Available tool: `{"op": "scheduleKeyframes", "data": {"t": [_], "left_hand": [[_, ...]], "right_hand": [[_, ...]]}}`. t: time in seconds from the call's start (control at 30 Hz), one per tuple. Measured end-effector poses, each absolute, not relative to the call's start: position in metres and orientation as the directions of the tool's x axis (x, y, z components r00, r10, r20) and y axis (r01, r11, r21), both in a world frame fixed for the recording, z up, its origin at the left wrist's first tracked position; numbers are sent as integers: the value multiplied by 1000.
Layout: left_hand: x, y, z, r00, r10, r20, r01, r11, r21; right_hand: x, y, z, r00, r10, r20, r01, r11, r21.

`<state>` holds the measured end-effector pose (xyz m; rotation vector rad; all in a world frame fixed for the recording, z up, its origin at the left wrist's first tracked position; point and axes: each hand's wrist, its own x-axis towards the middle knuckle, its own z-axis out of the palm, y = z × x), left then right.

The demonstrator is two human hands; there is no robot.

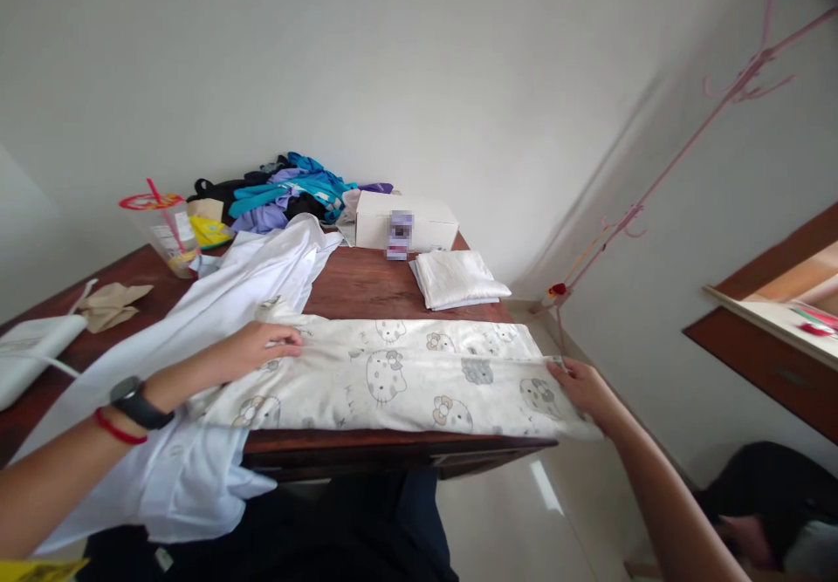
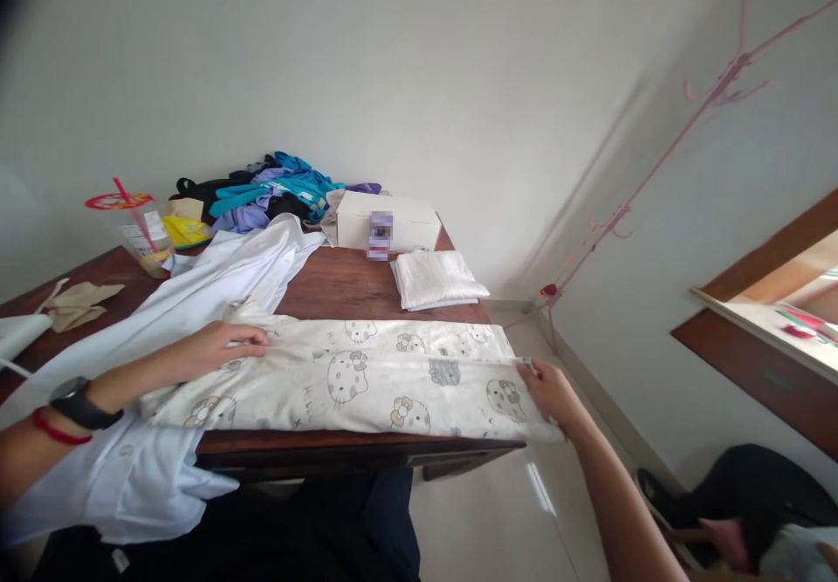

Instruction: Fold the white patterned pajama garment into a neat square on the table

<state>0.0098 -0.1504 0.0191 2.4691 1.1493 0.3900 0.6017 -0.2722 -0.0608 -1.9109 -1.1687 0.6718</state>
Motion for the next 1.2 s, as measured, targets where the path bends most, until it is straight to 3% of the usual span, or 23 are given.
{"op": "scheduleKeyframes", "data": {"t": [0.1, 0.23, 0.3, 0.4, 0.47, 0.67, 0.87, 1.03, 1.2], "left_hand": [[3, -149, 9, 614, 782, 106, 679, -592, 434], [-19, -143, 9, 570, 816, 101, 737, -561, 376], [-24, -142, 10, 559, 821, 120, 776, -568, 274], [-9, -153, 8, 558, 787, 264, 804, -591, 65], [17, -169, 4, 581, 744, 331, 785, -620, 15], [93, -188, -13, 595, 775, 213, 767, -627, 138], [100, -174, -11, 620, 758, 203, 706, -652, 278], [120, -182, 2, 676, 714, 182, 614, -683, 396], [146, -178, 2, 695, 713, 89, 622, -659, 423]], "right_hand": [[609, -274, -75, 456, 889, 37, 629, -293, -720], [614, -275, -69, 482, 875, 42, 689, -349, -635], [614, -271, -64, 490, 871, 38, 692, -362, -625], [612, -263, -62, 478, 876, 66, 734, -358, -577], [609, -258, -64, 459, 884, 91, 771, -346, -534], [596, -259, -68, 501, 857, 120, 771, -379, -512], [582, -263, -69, 526, 829, 189, 803, -411, -432], [588, -258, -70, 529, 829, 183, 776, -385, -500], [595, -257, -68, 525, 827, 200, 754, -342, -561]]}}
